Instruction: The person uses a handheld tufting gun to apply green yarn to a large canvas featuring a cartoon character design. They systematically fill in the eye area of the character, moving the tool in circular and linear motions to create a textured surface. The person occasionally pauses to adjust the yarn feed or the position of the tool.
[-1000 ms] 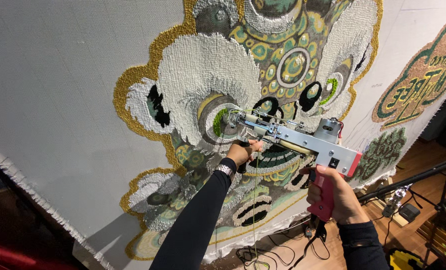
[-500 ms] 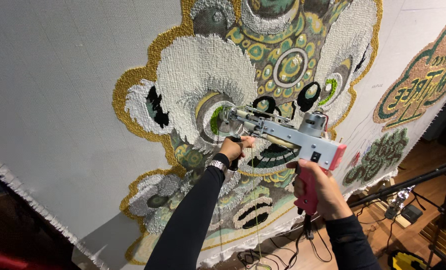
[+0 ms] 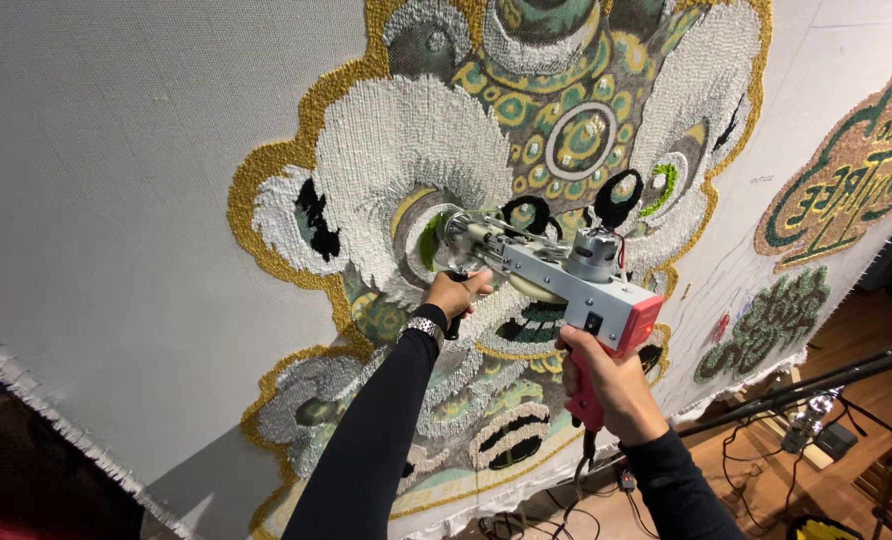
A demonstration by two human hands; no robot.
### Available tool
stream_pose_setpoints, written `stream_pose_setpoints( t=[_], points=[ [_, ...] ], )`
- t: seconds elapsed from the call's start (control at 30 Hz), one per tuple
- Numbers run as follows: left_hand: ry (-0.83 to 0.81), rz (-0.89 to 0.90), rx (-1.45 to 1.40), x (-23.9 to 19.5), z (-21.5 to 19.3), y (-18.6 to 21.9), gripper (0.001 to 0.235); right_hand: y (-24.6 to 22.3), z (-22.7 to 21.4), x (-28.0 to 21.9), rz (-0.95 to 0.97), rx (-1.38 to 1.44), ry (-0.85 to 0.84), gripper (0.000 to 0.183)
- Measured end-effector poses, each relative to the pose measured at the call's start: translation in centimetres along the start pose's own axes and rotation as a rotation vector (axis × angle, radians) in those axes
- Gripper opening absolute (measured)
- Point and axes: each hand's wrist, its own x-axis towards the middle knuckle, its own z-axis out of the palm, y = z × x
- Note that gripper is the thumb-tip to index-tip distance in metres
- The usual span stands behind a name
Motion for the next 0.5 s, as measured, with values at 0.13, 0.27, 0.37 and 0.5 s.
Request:
stream_pose_setpoints(
  t=[0.13, 0.27, 0.37, 0.5],
  points=[
    [-0.003, 0.052, -0.045, 0.2, -0.1, 0.1, 0.039, -0.4, 0.2, -0.2, 0.025, 0.000, 0.006, 0.028],
    [0.006, 0.036, -0.046, 0.7, 0.0, 0.1, 0.040, -0.6, 0.1, -0.1, 0.029, -0.001, -0.001, 0.027],
    [0.000, 0.055, -0.085, 1.5, 0.1, -0.4, 0.041, -0.9, 0.1, 0.2, 0.031, -0.015, -0.004, 0.028],
    [-0.024, 0.085, -0.157, 2.4, 0.3, -1.6, 0.042, -1.1, 0.0, -0.1, -0.029, -0.022, -0.032, 0.029]
  ],
)
